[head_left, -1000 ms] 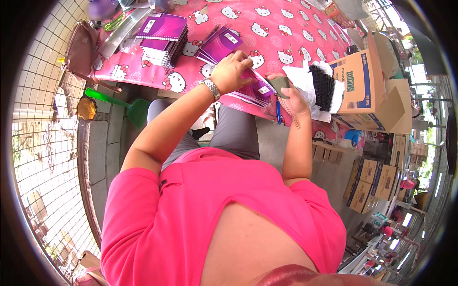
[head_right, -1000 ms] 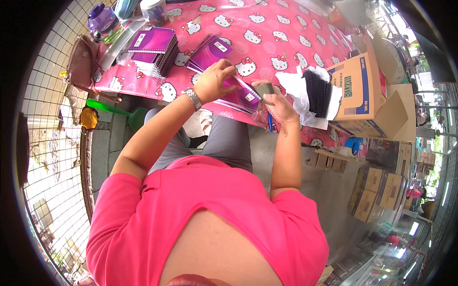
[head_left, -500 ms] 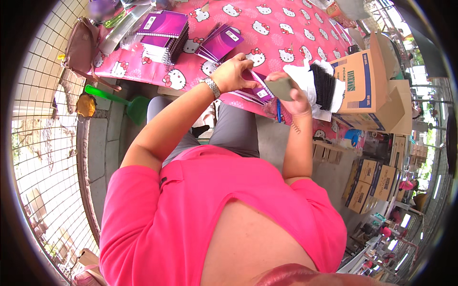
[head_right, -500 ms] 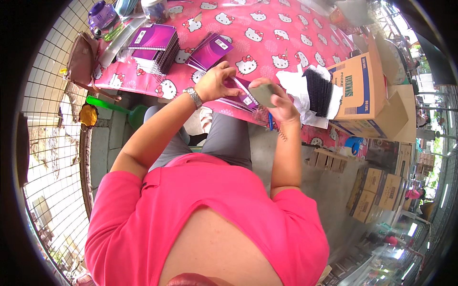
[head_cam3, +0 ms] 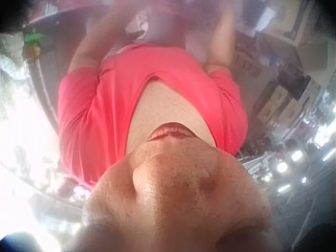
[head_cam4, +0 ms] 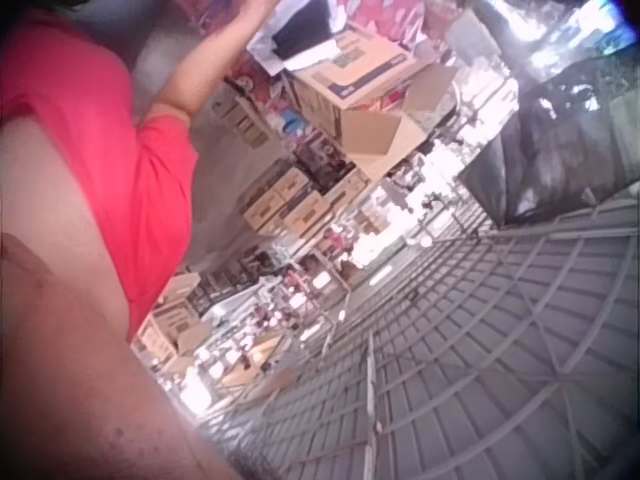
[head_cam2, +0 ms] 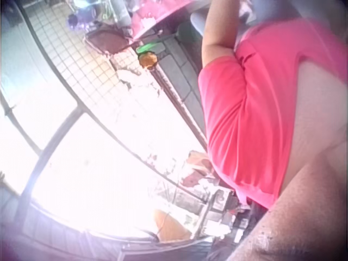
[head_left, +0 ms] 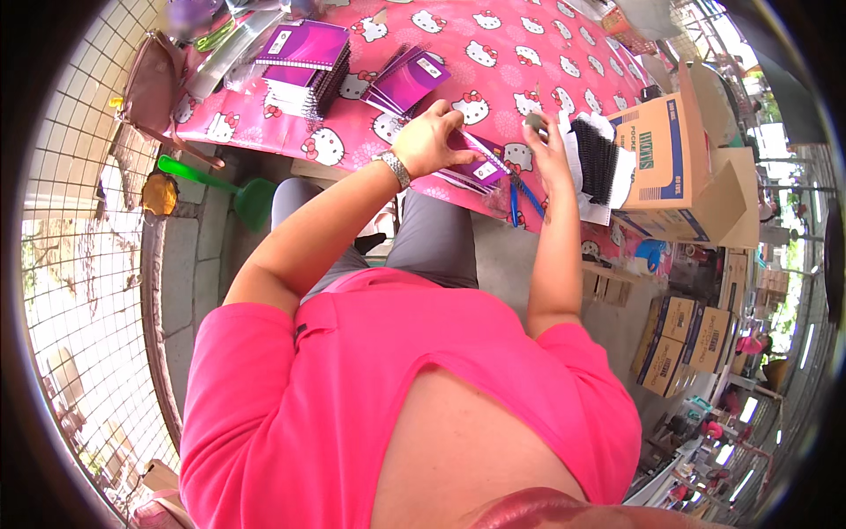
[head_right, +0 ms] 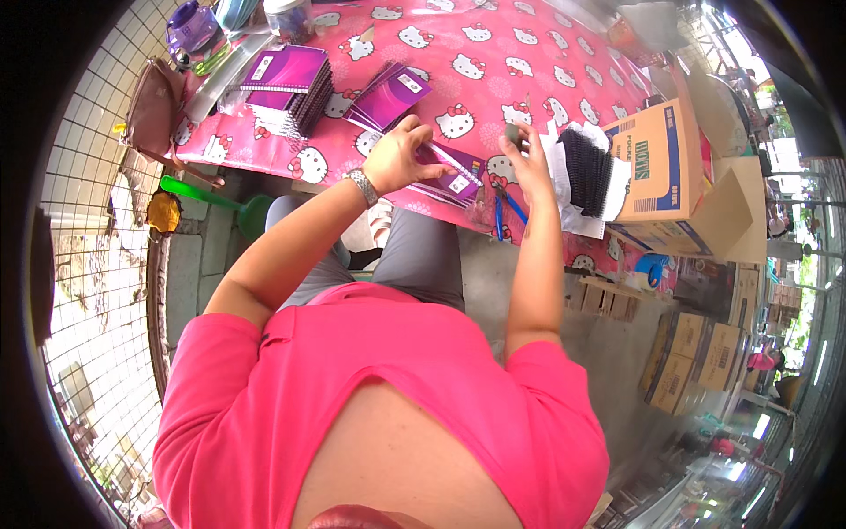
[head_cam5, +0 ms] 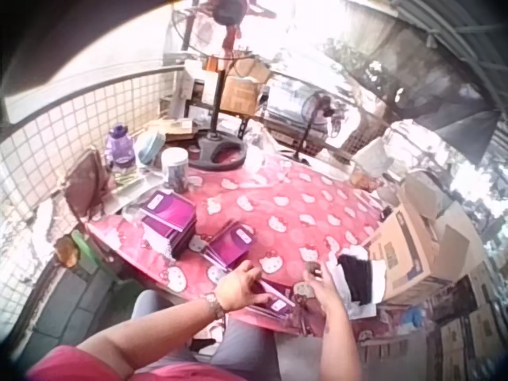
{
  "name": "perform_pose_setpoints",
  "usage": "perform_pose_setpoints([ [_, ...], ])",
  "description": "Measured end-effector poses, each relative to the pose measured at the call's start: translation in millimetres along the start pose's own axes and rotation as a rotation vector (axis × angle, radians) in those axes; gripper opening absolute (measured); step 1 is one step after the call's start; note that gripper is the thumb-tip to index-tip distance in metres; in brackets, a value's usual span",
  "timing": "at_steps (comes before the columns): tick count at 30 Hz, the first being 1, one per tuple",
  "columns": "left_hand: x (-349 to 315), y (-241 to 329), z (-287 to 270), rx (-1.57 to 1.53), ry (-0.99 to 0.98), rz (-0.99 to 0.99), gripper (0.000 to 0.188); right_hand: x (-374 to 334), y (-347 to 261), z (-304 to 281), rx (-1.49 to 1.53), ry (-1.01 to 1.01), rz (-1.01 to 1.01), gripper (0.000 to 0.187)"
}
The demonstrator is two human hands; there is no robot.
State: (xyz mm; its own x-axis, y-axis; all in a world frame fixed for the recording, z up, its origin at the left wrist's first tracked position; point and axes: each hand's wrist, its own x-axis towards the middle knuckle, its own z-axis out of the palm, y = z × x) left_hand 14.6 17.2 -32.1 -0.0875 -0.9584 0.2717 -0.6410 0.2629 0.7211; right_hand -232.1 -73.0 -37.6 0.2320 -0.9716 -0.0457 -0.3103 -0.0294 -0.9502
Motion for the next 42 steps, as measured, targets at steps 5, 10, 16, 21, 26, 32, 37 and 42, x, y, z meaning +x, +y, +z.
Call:
perform_pose_setpoints([
  [5, -2, -3, 6, 0.042, 0.073, -0.015, 0.056, -6, -31, -3, -0.304, -0.138, -0.173, 0.066],
  [10, -5, -3, 17, 0.070, 0.193, -0.039, 0.052, -50, -70, 45, -0.560, -0.167, -0.199, 0.029],
  [16, -9, -3, 19, 0.088, 0.245, -0.030, 0.050, -56, -57, 61, -0.731, 0.018, -0.485, 0.016],
  [21, -10, -1, 18, 0.090, 0.266, -0.039, 0.048, -55, -60, 57, -0.821, 0.011, -0.652, 0.019],
  [26, -7, -3, 19, 0.064, 0.253, -0.017, 0.047, -51, -54, 53, -0.760, -0.007, -0.585, 0.027],
  [32, -10, -3, 13, 0.061, 0.260, -0.030, 0.047, -49, -96, 39, -0.808, -0.152, -0.533, 0.029],
  [37, -5, 0, 19, 0.075, 0.252, 0.004, 0.046, -38, -85, 51, -1.025, -0.389, -0.180, 0.034],
  [42, -9, -2, 13, 0.069, 0.213, -0.045, 0.043, -47, -88, 43, -0.815, -0.162, -0.397, 0.026],
])
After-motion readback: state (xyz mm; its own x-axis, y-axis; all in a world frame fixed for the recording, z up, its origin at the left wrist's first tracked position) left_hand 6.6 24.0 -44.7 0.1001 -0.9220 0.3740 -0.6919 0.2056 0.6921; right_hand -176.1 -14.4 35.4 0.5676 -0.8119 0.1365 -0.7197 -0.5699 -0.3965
